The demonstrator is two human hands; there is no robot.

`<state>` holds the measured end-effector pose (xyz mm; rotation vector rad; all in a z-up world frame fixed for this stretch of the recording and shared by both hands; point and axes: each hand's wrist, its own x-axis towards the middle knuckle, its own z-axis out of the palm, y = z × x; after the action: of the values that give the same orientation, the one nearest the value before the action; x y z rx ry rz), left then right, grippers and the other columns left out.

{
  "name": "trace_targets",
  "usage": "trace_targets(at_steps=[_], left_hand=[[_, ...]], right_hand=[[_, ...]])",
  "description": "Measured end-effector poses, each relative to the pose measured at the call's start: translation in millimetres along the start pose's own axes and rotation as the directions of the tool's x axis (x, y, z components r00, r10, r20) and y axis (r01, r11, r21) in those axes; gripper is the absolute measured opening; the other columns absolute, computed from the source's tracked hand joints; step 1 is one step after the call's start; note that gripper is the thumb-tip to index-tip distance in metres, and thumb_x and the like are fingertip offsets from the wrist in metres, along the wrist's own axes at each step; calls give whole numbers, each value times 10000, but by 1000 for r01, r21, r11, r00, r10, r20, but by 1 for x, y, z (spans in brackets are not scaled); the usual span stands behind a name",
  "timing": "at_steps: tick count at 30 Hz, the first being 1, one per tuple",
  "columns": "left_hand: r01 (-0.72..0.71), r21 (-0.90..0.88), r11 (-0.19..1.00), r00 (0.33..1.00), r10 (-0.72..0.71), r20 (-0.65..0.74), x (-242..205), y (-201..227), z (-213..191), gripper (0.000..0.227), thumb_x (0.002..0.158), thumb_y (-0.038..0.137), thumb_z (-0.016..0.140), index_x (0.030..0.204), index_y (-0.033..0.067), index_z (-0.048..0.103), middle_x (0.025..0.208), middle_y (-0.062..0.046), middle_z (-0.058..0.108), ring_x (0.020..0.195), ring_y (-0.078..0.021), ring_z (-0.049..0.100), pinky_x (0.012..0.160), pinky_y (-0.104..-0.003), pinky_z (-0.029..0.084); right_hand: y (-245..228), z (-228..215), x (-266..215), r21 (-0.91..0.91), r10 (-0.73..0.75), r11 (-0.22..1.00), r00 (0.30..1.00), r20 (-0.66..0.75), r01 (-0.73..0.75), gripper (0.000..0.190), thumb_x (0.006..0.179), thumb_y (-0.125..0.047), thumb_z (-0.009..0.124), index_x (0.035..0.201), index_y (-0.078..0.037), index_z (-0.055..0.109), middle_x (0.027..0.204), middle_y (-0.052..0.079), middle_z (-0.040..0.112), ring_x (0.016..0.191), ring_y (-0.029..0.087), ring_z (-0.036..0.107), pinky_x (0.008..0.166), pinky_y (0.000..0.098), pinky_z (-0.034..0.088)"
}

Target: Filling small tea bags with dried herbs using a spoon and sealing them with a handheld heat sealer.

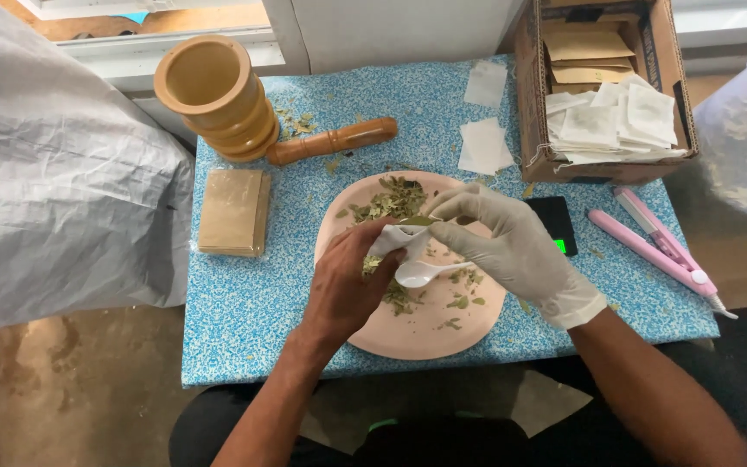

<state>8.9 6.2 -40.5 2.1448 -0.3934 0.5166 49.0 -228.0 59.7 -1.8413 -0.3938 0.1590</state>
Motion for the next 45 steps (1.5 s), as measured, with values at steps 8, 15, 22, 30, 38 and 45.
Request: trace_targets(at_steps=[8, 15, 22, 30, 38, 45], left_hand=[[-13, -62, 998, 1000, 14, 9, 3, 10, -6, 417, 1006, 138, 846, 1396, 123, 700, 1231, -113, 845, 1171, -358, 807, 1069, -519, 601], [20, -94, 995, 1000, -18, 25, 2, 12, -5, 420, 997, 115, 849, 1390, 115, 703, 1287, -105, 837, 1238, -367, 784, 1077, -551, 583], [14, -74, 997, 1000, -12, 29, 1, 11, -6, 430, 998, 112, 847, 1405, 104, 706, 1283, -110, 838, 1229, -370, 784, 1089, -541, 579], [34, -8, 999, 997, -34, 71, -2, 10, -13, 453, 991, 130, 846, 1419, 98, 702, 1282, -115, 838, 1232, -362, 781, 1142, -514, 550], [11, 22, 1000, 998, -13, 62, -3, -1, -19, 460, 1015, 164, 829, 1453, 133, 689, 1299, -79, 834, 1243, -335, 777, 1160, -503, 531], [-41, 36, 999, 994, 37, 99, 1, 6, -19, 503, 1002, 126, 841, 1479, 166, 685, 1293, -48, 836, 1203, -310, 792, 1194, -490, 514]], right_hand=[[3, -1, 4, 129, 95, 987, 995, 8, -96, 118, 1038, -161, 791, 1130, -93, 817, 1284, 111, 791, 1137, 212, 725, 1071, 451, 578], [13, -8, 6, 275, 146, 948, 987, 62, -158, 183, 1050, -215, 750, 1169, -77, 762, 1366, 145, 750, 1157, 218, 710, 1091, 504, 575], [5, -11, 2, 320, 191, 927, 981, 43, -194, 215, 1045, -225, 736, 1168, -50, 744, 1328, 186, 757, 1227, 286, 702, 1146, 564, 531], [-10, -17, 3, 280, 183, 943, 983, 14, -179, 299, 1038, -287, 719, 1229, -61, 755, 1340, 198, 762, 1354, 346, 685, 1208, 594, 484], [-23, -20, -2, 36, 34, 999, 999, -16, -34, 440, 1103, -370, 663, 1416, -71, 744, 1397, 235, 726, 1446, 427, 630, 1231, 647, 439], [-2, -10, -5, -294, -318, 892, 939, 134, 344, 338, 989, -222, 890, 1310, -148, 813, 1384, 126, 754, 1400, 354, 651, 1163, 542, 490]])
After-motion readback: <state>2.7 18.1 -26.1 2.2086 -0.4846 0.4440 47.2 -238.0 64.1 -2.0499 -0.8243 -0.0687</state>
